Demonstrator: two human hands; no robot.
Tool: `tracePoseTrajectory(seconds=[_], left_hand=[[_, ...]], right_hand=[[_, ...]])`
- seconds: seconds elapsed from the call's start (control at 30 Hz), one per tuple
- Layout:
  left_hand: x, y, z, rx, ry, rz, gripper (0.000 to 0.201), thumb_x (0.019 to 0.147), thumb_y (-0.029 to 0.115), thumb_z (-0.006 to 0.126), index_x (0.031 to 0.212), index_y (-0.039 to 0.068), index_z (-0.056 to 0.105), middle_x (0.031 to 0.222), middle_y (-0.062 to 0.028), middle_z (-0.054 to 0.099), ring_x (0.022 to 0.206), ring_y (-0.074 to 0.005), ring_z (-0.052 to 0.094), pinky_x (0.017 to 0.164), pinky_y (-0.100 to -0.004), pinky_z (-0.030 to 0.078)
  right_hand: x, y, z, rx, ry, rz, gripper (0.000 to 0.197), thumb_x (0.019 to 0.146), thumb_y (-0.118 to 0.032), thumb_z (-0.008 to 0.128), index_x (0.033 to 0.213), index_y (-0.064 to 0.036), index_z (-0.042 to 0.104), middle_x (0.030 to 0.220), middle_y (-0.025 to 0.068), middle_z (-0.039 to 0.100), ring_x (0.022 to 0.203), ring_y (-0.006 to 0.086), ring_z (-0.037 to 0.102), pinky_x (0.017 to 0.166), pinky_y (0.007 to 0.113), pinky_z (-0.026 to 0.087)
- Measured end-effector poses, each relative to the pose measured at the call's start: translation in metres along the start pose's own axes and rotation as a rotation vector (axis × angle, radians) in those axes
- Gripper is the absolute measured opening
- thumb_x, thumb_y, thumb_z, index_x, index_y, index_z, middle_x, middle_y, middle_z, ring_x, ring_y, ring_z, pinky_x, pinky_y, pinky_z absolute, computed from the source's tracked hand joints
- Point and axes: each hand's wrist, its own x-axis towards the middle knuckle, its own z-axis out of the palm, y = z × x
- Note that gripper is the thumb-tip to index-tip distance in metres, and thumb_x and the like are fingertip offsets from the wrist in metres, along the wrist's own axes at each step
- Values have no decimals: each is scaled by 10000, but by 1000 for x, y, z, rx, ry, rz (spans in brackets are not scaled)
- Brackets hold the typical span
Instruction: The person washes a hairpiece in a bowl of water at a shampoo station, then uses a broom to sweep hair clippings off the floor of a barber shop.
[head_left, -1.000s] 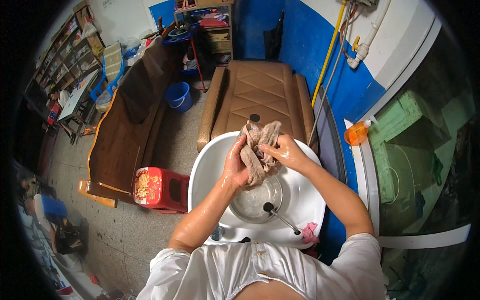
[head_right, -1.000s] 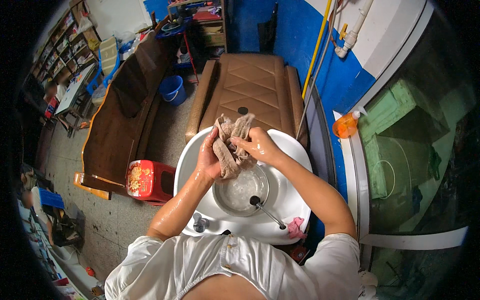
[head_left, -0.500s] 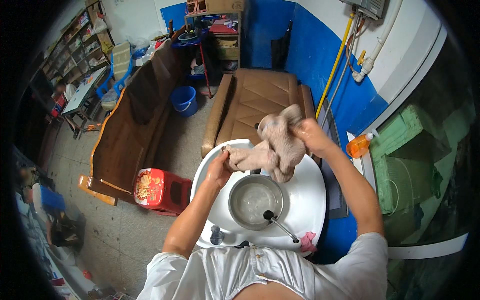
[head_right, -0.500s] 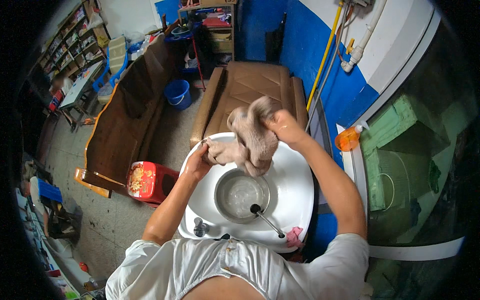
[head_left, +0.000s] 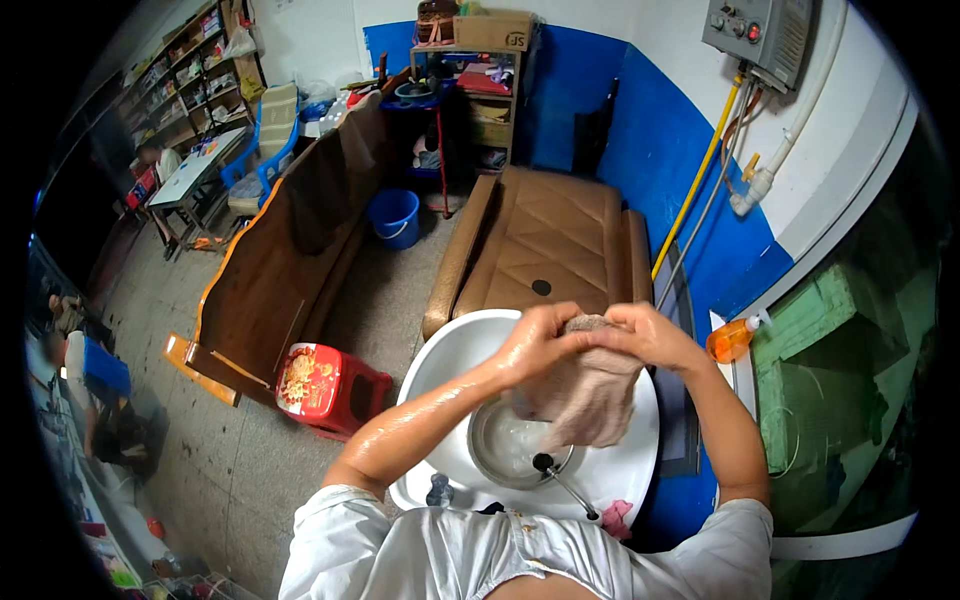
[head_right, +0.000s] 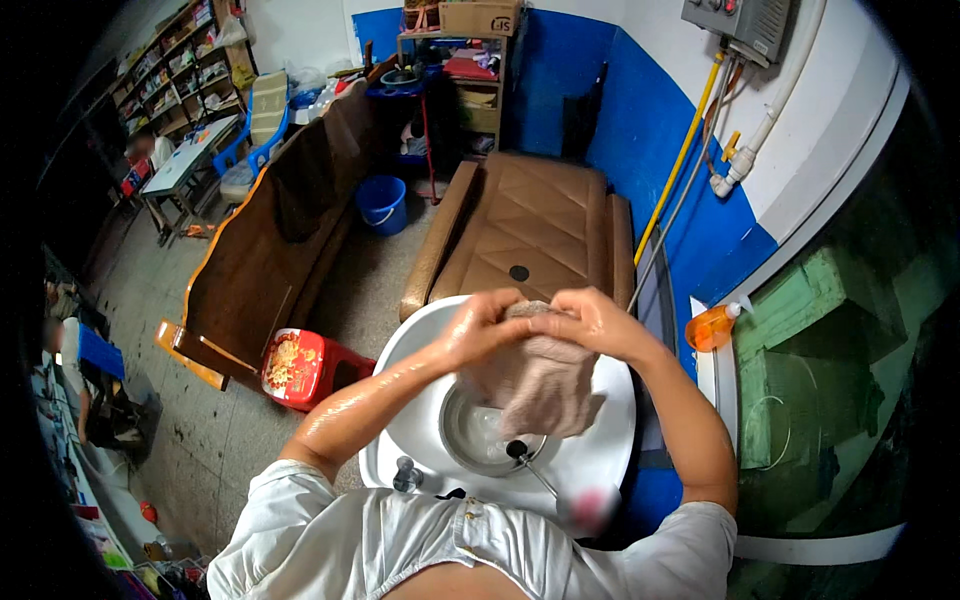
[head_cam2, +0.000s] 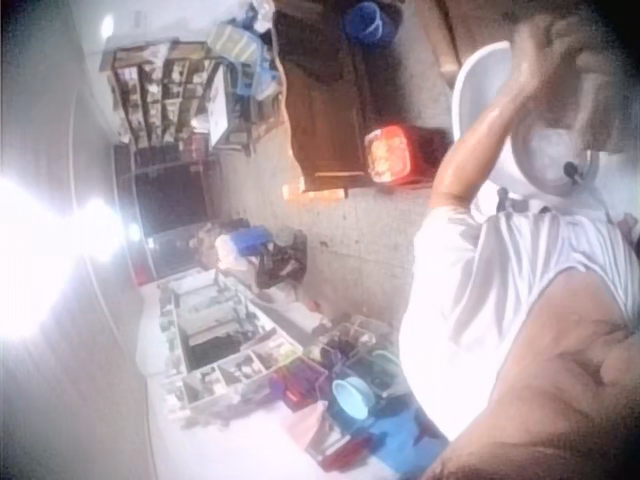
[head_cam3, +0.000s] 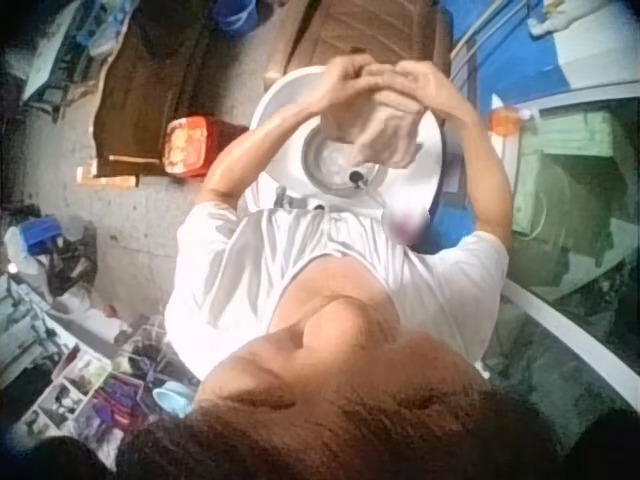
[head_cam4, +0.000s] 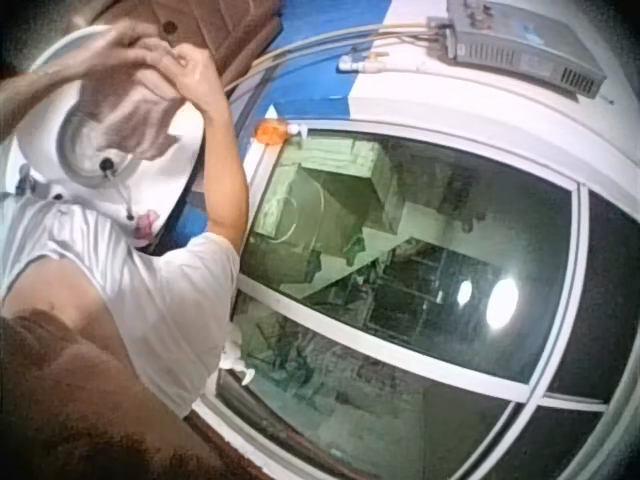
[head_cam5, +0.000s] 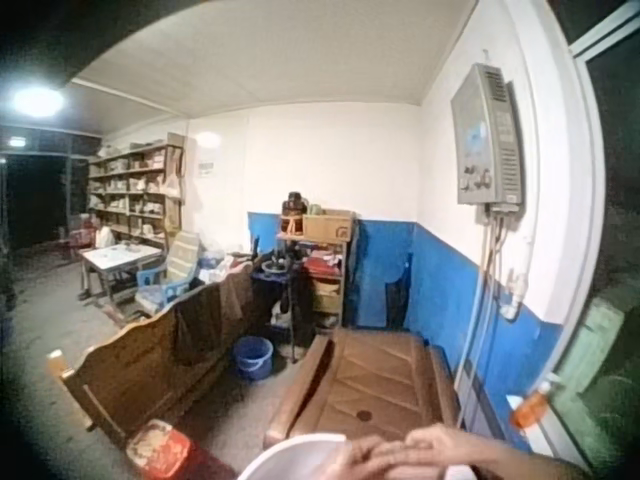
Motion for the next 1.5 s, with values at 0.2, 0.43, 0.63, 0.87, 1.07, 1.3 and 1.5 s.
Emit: tracePoseTrajectory(seconds=[0.2,0.43,0.63,0.87,1.07,1.3,1.5], left_hand=[[19,9,-54,-149,422,-20,171,805,200,534,758,36,533,660,28,479,622,-57,423,572,-203,359],[5,-116,-59,27,301,-179,391,809,203,534,1143,38,413,928,-76,528,843,-140,496,743,-254,401],[-93,-145,-74,-209,391,-518,476,766,113,548,1198,79,351,1115,-123,459,948,-186,475,781,-280,393],[-237,-194,-136,-336,894,-708,437,774,96,479,1189,135,350,928,-37,515,739,-165,531,706,-321,398],[-257,-179,-131,-431,1066,-746,483,780,98,456,1232,152,294,919,-29,515,736,-171,532,707,-366,390],[-214,-161,-108,-491,901,-686,551,785,124,540,1257,87,258,1141,-120,451,936,-204,525,781,-304,428],[-169,-162,-62,-247,483,-755,401,801,111,498,1184,69,389,1072,-109,486,924,-180,519,802,-292,403]], right_hand=[[-42,26,1,11,-82,60,374,693,-232,678,932,33,564,867,21,581,800,68,497,720,209,400],[2,18,-37,232,166,3,193,791,-158,559,890,7,565,767,-6,549,700,62,477,639,223,403],[47,79,-139,325,394,221,262,789,-181,548,999,-24,544,891,35,560,815,106,513,708,244,437],[71,61,-340,593,933,-59,211,770,-160,545,956,-61,530,901,95,568,771,208,564,695,356,486],[64,84,-398,527,1257,-342,196,853,-122,385,1016,-64,476,937,131,534,857,232,539,695,342,488],[58,170,-330,431,1575,155,92,726,-63,511,700,25,523,636,92,525,519,152,490,443,288,408],[-21,304,-156,-432,1096,100,112,795,-116,435,758,-29,495,763,114,531,705,239,503,629,340,409]])
